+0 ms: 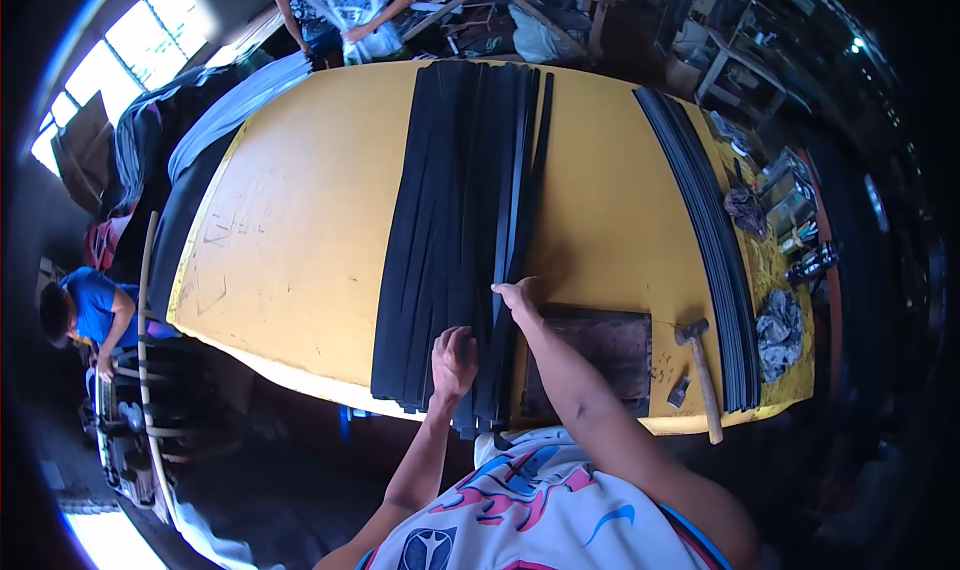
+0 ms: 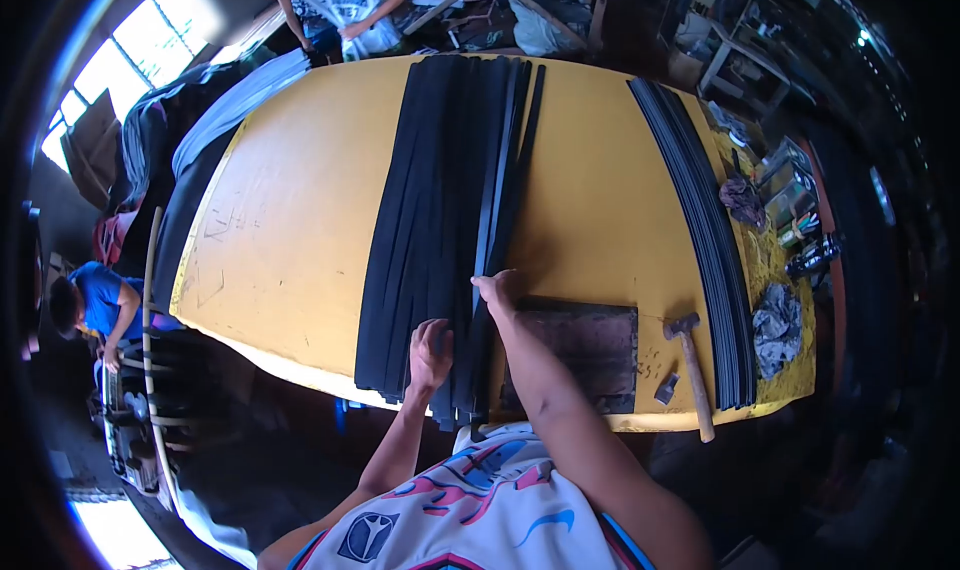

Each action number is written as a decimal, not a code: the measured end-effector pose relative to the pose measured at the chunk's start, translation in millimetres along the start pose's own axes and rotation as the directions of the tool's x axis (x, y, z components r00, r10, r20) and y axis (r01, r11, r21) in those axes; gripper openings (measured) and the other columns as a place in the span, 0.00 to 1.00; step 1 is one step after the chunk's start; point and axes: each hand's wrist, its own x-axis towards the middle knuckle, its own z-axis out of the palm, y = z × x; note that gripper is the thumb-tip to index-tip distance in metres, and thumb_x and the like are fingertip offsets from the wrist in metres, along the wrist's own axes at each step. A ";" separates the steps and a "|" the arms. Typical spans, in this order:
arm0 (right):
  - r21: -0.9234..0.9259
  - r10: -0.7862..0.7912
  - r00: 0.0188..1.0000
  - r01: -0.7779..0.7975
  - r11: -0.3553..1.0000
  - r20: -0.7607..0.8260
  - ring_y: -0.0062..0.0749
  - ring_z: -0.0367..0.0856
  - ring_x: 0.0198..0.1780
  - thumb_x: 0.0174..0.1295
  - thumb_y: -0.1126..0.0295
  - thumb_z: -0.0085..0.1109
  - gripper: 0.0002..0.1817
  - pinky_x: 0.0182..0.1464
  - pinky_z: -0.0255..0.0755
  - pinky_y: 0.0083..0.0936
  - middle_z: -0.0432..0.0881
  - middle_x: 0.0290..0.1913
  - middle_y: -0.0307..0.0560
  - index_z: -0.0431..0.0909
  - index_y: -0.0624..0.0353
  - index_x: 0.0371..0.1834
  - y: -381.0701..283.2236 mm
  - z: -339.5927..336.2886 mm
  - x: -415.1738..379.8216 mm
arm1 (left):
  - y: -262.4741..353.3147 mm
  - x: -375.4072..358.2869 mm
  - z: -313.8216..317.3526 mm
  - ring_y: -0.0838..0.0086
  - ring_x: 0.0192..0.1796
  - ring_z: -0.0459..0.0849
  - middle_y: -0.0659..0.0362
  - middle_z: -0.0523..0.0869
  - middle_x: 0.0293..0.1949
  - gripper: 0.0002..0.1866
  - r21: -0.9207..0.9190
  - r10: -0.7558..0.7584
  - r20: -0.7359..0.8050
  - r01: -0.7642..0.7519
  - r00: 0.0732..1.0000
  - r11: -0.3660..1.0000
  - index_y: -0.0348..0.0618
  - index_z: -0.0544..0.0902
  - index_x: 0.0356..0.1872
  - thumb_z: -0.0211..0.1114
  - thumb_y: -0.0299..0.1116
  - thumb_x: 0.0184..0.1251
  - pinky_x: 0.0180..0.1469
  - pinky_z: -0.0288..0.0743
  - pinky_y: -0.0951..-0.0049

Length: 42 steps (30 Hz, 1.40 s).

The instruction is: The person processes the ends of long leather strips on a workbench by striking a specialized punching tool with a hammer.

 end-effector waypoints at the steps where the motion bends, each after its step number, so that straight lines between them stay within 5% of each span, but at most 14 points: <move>1: -0.011 -0.030 0.990 0.029 1.000 -0.139 0.52 0.77 0.64 0.39 0.58 0.80 0.48 0.65 0.70 0.36 0.75 0.60 0.78 0.70 0.84 0.58 1.8 6.1 -4.1 | 0.3 4.4 3.7 0.53 0.48 0.83 0.49 0.84 0.46 0.12 -0.018 0.018 0.036 -0.018 0.999 1.000 0.40 0.81 0.47 0.65 0.27 0.63 0.52 0.77 0.57; 4: 0.092 0.008 0.986 0.007 0.996 -0.167 0.49 0.75 0.65 0.36 0.59 0.81 0.52 0.67 0.69 0.37 0.72 0.63 0.79 0.66 0.84 0.60 1.8 -4.2 -7.5 | 0.6 13.3 13.8 0.54 0.50 0.82 0.51 0.84 0.49 0.13 -0.052 0.028 0.140 -0.021 0.990 0.998 0.43 0.81 0.49 0.65 0.30 0.63 0.53 0.76 0.57; 6: 0.228 0.068 0.980 -0.111 0.967 0.187 0.48 0.75 0.65 0.35 0.59 0.82 0.48 0.66 0.68 0.39 0.73 0.61 0.76 0.67 0.79 0.57 -7.6 -24.1 -13.1 | 0.9 15.4 21.8 0.56 0.54 0.80 0.54 0.84 0.50 0.14 0.011 0.024 0.208 -0.027 0.978 1.000 0.44 0.81 0.50 0.65 0.31 0.64 0.56 0.73 0.58; 9: 0.086 -0.028 0.992 0.039 0.996 -0.124 0.48 0.77 0.60 0.36 0.62 0.82 0.41 0.63 0.69 0.40 0.78 0.53 0.70 0.70 0.74 0.51 -12.8 -14.3 -21.7 | 3.1 16.0 29.0 0.59 0.58 0.78 0.57 0.83 0.53 0.14 0.050 0.019 0.268 -0.033 0.963 0.998 0.46 0.81 0.51 0.64 0.34 0.65 0.60 0.69 0.58; 20: 0.413 -0.120 0.989 0.074 0.908 0.085 0.49 0.70 0.69 0.38 0.64 0.83 0.56 0.68 0.65 0.35 0.72 0.65 0.68 0.58 0.79 0.69 -19.5 -79.3 -43.0 | 4.2 21.2 34.1 0.59 0.57 0.79 0.56 0.85 0.51 0.16 0.042 -0.040 0.258 0.030 0.965 0.999 0.45 0.81 0.53 0.58 0.42 0.73 0.61 0.68 0.58; 22: 0.431 -0.075 0.997 0.075 0.899 -0.016 0.46 0.78 0.59 0.40 0.66 0.83 0.47 0.59 0.72 0.35 0.78 0.56 0.68 0.67 0.82 0.61 -22.9 -86.9 -46.9 | 10.3 33.4 38.4 0.55 0.56 0.81 0.49 0.86 0.50 0.20 -0.115 -0.215 0.282 0.256 0.935 0.960 0.43 0.81 0.55 0.56 0.46 0.75 0.61 0.70 0.59; 26: 0.522 -0.027 0.995 -0.029 0.853 0.099 0.51 0.74 0.66 0.43 0.63 0.81 0.51 0.64 0.69 0.35 0.75 0.60 0.75 0.63 0.82 0.66 -31.8 -109.3 -61.2 | 25.6 60.2 62.3 0.62 0.52 0.86 0.50 0.86 0.52 0.31 -0.543 -0.276 0.734 0.780 0.621 0.310 0.39 0.79 0.59 0.49 0.58 0.77 0.58 0.77 0.62; 27: 0.481 -0.084 0.992 0.031 0.876 0.089 0.50 0.68 0.70 0.45 0.64 0.79 0.51 0.68 0.65 0.34 0.69 0.66 0.73 0.60 0.79 0.69 -23.9 -104.3 -53.2 | 23.6 57.2 67.6 0.62 0.52 0.86 0.50 0.86 0.52 0.31 -0.546 -0.273 0.734 0.779 0.622 0.307 0.39 0.79 0.59 0.49 0.58 0.77 0.58 0.77 0.62; 29: 0.312 -0.246 0.968 0.216 0.925 0.060 0.46 0.62 0.75 0.48 0.67 0.76 0.49 0.73 0.58 0.33 0.65 0.72 0.67 0.59 0.70 0.73 -4.0 -93.9 -35.6 | 28.8 57.0 67.4 0.65 0.52 0.85 0.54 0.86 0.52 0.29 -0.356 -0.087 0.934 0.874 0.347 -0.331 0.40 0.79 0.57 0.49 0.57 0.78 0.60 0.77 0.62; 33: 0.074 -0.234 0.971 0.236 0.969 -0.039 0.45 0.83 0.51 0.52 0.68 0.72 0.34 0.61 0.75 0.34 0.84 0.49 0.57 0.70 0.67 0.63 35.7 -91.3 -25.6 | 20.4 38.2 77.7 0.64 0.53 0.85 0.54 0.86 0.53 0.29 -0.313 -0.059 0.947 0.868 0.315 -0.385 0.42 0.79 0.59 0.46 0.58 0.78 0.62 0.77 0.61; 35: 0.565 0.050 0.948 -0.229 0.793 0.314 0.39 0.84 0.38 0.54 0.69 0.70 0.21 0.50 0.80 0.34 0.83 0.36 0.49 0.77 0.65 0.50 2.7 -125.6 -61.4 | 22.2 41.5 69.3 0.65 0.53 0.85 0.54 0.85 0.54 0.30 -0.308 0.084 0.923 0.852 0.376 -0.424 0.42 0.78 0.60 0.44 0.57 0.79 0.61 0.77 0.61; 36: 0.565 0.059 0.947 -0.237 0.790 0.315 0.39 0.84 0.38 0.54 0.69 0.70 0.21 0.50 0.80 0.34 0.83 0.36 0.49 0.77 0.65 0.50 9.2 -122.2 -63.3 | 18.2 39.3 70.7 0.65 0.53 0.85 0.54 0.85 0.54 0.30 -0.300 0.083 0.926 0.854 0.367 -0.426 0.42 0.78 0.60 0.44 0.57 0.79 0.61 0.77 0.61; 38: 0.473 -0.096 0.981 0.005 0.881 0.168 0.36 0.83 0.38 0.54 0.68 0.70 0.16 0.47 0.79 0.34 0.81 0.35 0.47 0.79 0.63 0.43 12.5 -117.8 -75.2 | 11.6 39.6 74.5 0.65 0.54 0.84 0.54 0.84 0.54 0.31 -0.311 0.001 0.948 0.926 0.319 -0.213 0.41 0.76 0.61 0.40 0.57 0.80 0.62 0.76 0.60; 42: 0.315 -0.275 0.961 0.274 0.909 -0.043 0.32 0.83 0.37 0.53 0.65 0.69 0.18 0.40 0.77 0.32 0.83 0.35 0.48 0.80 0.65 0.42 54.2 -91.6 -88.4 | 17.9 34.0 76.8 0.64 0.57 0.82 0.53 0.82 0.57 0.31 -0.326 -0.067 0.943 0.863 0.326 -0.385 0.42 0.74 0.64 0.40 0.57 0.80 0.63 0.75 0.59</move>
